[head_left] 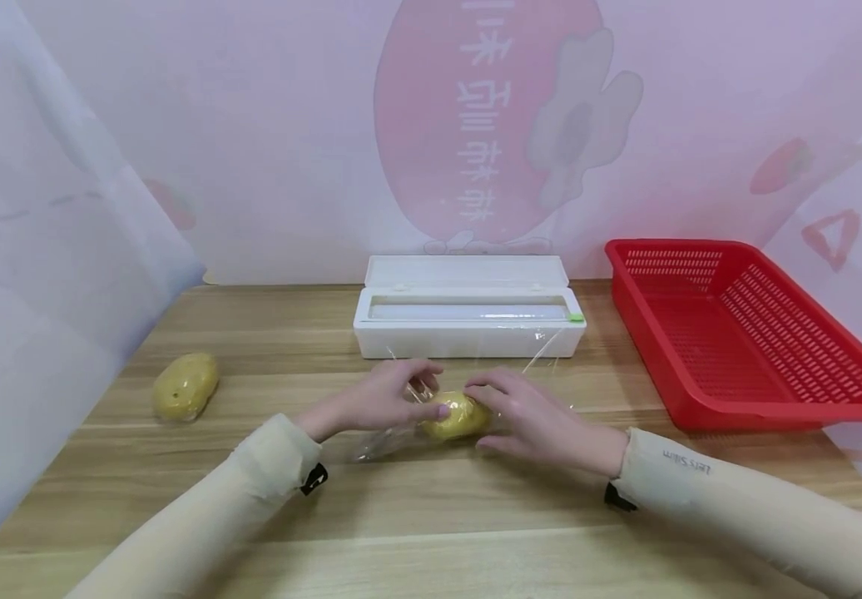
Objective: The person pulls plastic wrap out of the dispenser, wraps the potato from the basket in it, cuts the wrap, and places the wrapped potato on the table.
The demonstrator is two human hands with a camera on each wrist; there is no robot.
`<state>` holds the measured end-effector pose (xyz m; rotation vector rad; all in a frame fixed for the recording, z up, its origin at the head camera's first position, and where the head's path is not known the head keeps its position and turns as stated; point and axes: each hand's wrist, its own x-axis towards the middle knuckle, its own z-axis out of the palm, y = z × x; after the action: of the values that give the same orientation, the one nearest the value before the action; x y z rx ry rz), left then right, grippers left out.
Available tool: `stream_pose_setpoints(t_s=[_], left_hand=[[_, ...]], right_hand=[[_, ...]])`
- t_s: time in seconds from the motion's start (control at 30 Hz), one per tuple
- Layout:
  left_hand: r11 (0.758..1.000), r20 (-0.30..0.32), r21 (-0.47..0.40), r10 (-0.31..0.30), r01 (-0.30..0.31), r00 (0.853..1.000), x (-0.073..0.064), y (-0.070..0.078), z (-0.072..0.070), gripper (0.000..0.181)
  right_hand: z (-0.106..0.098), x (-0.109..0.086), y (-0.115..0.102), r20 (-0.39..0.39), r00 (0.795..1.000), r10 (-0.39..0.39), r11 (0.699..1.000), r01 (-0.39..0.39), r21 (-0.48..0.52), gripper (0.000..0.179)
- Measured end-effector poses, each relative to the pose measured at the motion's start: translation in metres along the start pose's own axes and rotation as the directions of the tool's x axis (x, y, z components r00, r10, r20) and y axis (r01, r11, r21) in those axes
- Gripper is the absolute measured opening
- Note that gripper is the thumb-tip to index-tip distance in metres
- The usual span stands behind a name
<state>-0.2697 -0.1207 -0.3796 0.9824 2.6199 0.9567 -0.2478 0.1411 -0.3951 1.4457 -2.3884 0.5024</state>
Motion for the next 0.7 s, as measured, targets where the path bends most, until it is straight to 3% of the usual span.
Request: stream_pose_setpoints(t_s=[0.1,0.2,0.3,0.4,0.47,0.53,0.7], left_hand=[[0.992,-0.097,0.127,0.029,-0.016,0.995,-0.005,0.009,-0.005,0.064],[0.966,-0.179,0.258,0.082,-0.033,0.980,-0.011,0.021,-0.008,0.057],[0.919,-0.217,0.385,0.177,-0.083,0.960,-0.017,0.031,-0.008,0.051],[0.860,-0.200,0.491,0.265,-0.138,0.943,-0.019,0.036,-0.004,0.050],[0.833,-0.177,0.533,0.281,-0.148,0.943,-0.018,0.038,-0.001,0.053],[0.817,-0.151,0.559,0.265,-0.138,0.952,-0.016,0.038,0.003,0.057],[0.815,-0.145,0.575,0.183,-0.068,0.972,-0.009,0.033,0.013,0.059]], right_hand=[[-0.001,0.008,0.003,0.017,1.000,0.020,1.000,-0.020,0.009,0.058],[-0.002,0.013,0.008,0.039,0.998,0.056,0.997,-0.058,0.041,0.052],[-0.004,0.016,0.013,0.072,0.992,0.104,0.991,-0.109,0.072,0.050],[-0.006,0.018,0.017,0.116,0.980,0.161,0.979,-0.173,0.103,0.049],[-0.008,0.020,0.019,0.147,0.969,0.197,0.968,-0.216,0.125,0.049],[-0.008,0.022,0.021,0.170,0.961,0.218,0.960,-0.243,0.141,0.050],[-0.008,0.029,0.022,0.200,0.951,0.236,0.947,-0.271,0.173,0.050]])
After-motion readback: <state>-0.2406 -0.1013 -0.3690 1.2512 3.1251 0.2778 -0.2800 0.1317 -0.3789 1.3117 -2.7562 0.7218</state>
